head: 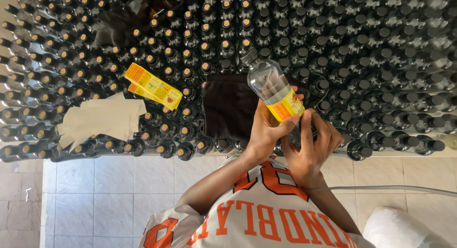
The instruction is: Manually peeling adhesive labels and applying them to plastic bottles
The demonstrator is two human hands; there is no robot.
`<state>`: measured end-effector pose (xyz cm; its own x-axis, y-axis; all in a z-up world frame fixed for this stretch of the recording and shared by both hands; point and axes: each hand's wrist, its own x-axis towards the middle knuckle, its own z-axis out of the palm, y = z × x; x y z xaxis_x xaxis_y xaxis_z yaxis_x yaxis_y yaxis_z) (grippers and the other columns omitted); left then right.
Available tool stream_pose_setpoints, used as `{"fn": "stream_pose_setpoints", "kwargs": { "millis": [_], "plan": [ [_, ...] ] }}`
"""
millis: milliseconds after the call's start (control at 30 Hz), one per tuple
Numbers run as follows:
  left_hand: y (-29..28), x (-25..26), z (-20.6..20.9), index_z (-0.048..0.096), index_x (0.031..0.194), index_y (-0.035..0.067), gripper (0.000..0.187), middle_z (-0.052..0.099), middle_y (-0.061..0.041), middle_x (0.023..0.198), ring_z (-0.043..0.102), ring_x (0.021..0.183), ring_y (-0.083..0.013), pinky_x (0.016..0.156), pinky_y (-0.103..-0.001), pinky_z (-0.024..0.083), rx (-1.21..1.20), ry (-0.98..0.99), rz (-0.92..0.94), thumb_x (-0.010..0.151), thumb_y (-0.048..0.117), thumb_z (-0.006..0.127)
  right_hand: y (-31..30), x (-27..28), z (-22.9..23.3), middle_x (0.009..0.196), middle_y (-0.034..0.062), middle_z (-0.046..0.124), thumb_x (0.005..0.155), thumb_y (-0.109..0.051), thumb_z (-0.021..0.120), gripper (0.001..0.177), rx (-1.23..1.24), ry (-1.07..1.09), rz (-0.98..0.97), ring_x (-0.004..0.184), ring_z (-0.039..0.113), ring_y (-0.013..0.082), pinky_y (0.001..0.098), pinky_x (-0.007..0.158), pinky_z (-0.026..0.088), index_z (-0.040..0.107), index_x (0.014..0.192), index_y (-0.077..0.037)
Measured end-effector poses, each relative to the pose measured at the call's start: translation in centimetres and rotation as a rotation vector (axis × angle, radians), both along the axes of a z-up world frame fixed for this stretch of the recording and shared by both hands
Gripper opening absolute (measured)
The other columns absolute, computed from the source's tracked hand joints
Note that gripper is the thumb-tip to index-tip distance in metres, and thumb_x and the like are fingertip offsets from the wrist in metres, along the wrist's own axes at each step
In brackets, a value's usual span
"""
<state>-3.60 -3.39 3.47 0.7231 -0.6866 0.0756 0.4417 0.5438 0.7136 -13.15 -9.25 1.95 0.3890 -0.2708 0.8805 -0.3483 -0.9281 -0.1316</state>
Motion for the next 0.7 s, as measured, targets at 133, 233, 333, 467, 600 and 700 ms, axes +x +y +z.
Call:
{"fn": "stream_pose_setpoints", "kwargs": {
  "millis": [133, 233, 333, 467, 600, 700],
  "plan": [
    [-0.4, -0.3, 0.1, 0.045, 0.151, -0.004, 0.075, 0.062, -0.022, 0.151, 0.065, 0.137, -0.0327, 0.113, -0.046, 0.057, 0.025, 0.020, 0.006, 0.089, -0.001, 0.086, 0.0, 0.1, -0.2, 0.118, 0.0215, 0.075, 0.094, -0.009, 0.089, 0.040, 0.011, -0.014, -0.013, 0.099, 0.064, 0.0357, 0.0455, 0.089, 0.041, 0.079, 0.129, 0.006],
    [-0.6, -0.2, 1.1, 0.048, 0.148, -0.008, 0.072, 0.065, -0.026, 0.143, 0.069, 0.129, -0.0390, 0.108, -0.051, 0.061, 0.066, 0.082, 0.031, 0.088, 0.003, 0.088, -0.4, 0.1, -0.7, 0.120, 0.0221, 0.076, 0.094, -0.012, 0.093, 0.059, -0.024, -0.034, -0.016, 0.100, 0.063, 0.0351, 0.0453, 0.089, 0.038, 0.070, 0.146, 0.001],
    [-1.1, -0.2, 1.0, 0.051, 0.145, -0.009, 0.049, 0.071, -0.025, 0.135, 0.073, 0.121, -0.0369, 0.103, -0.051, 0.062, 0.054, 0.134, 0.066, 0.107, 0.013, 0.074, -0.6, -0.3, -1.1, 0.125, 0.0198, 0.076, 0.098, -0.024, 0.092, 0.064, -0.030, -0.025, -0.017, 0.104, 0.063, 0.0338, 0.0444, 0.091, 0.037, 0.067, 0.152, 0.000],
    [-1.9, -1.2, 0.7, 0.048, 0.148, -0.010, 0.055, 0.069, -0.029, 0.136, 0.072, 0.122, -0.0412, 0.103, -0.055, 0.062, 0.073, 0.138, 0.006, 0.109, 0.022, 0.070, -0.9, -0.8, -0.3, 0.121, 0.0194, 0.077, 0.100, -0.020, 0.089, 0.060, -0.025, -0.034, -0.066, 0.102, 0.063, 0.0327, 0.0440, 0.091, 0.037, 0.067, 0.151, 0.002],
    [-2.6, -3.6, -0.5, 0.045, 0.150, -0.006, 0.077, 0.066, -0.028, 0.143, 0.065, 0.132, -0.0358, 0.109, -0.053, 0.056, 0.196, -0.107, -0.148, 0.088, 0.005, 0.088, -1.3, -1.1, 0.6, 0.117, 0.0215, 0.079, 0.097, 0.010, 0.077, 0.047, 0.091, -0.139, -0.090, 0.100, 0.064, 0.0340, 0.0450, 0.094, 0.040, 0.071, 0.143, 0.010],
    [-2.8, -4.4, -0.5, 0.046, 0.153, -0.003, 0.091, 0.067, -0.024, 0.146, 0.064, 0.138, -0.0320, 0.118, -0.050, 0.053, 0.171, -0.117, -0.257, 0.078, 0.006, 0.096, -0.7, -1.2, 3.8, 0.124, 0.0246, 0.074, 0.106, 0.014, 0.057, 0.048, 0.267, -0.178, -0.027, 0.105, 0.064, 0.0349, 0.0447, 0.100, 0.043, 0.059, 0.154, 0.014]
  ]
}}
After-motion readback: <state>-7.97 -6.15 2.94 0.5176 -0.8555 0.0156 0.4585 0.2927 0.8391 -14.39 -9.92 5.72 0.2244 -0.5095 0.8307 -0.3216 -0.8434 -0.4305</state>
